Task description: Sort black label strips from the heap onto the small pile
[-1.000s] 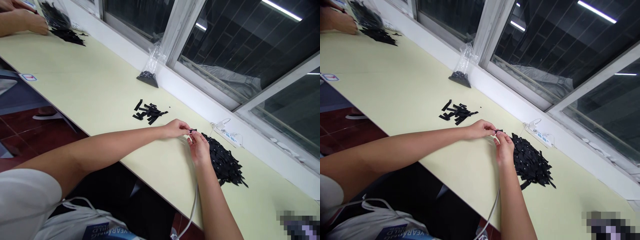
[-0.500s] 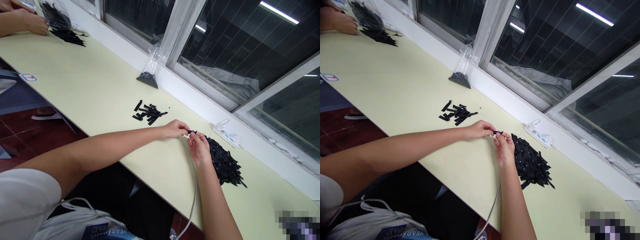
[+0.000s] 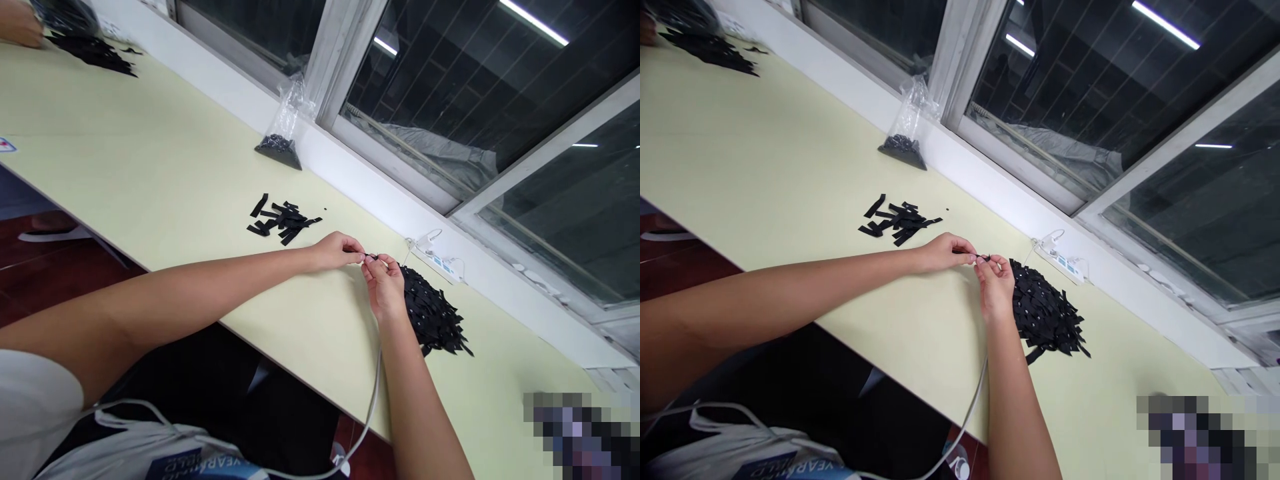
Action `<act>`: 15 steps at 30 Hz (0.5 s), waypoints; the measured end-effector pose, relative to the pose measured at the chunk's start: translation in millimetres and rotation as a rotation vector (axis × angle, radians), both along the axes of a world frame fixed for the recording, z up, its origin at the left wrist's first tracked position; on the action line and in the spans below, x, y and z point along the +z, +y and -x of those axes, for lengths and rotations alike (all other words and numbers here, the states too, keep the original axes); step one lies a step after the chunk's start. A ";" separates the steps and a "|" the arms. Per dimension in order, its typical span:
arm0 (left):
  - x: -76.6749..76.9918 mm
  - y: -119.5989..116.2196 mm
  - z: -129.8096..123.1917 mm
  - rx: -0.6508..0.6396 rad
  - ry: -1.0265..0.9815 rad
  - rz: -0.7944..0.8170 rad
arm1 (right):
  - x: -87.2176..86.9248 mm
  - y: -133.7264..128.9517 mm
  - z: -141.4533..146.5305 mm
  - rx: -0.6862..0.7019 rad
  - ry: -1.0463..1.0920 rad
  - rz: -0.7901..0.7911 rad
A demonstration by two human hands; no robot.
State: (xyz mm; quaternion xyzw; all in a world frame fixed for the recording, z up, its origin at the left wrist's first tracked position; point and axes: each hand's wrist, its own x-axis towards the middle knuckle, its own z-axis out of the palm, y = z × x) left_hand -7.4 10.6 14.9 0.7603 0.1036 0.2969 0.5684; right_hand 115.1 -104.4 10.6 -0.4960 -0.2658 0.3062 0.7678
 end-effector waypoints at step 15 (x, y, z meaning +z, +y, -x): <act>6.1 -6.6 2.1 0.012 0.014 0.045 | 0.2 0.0 3.6 -0.071 -0.198 0.063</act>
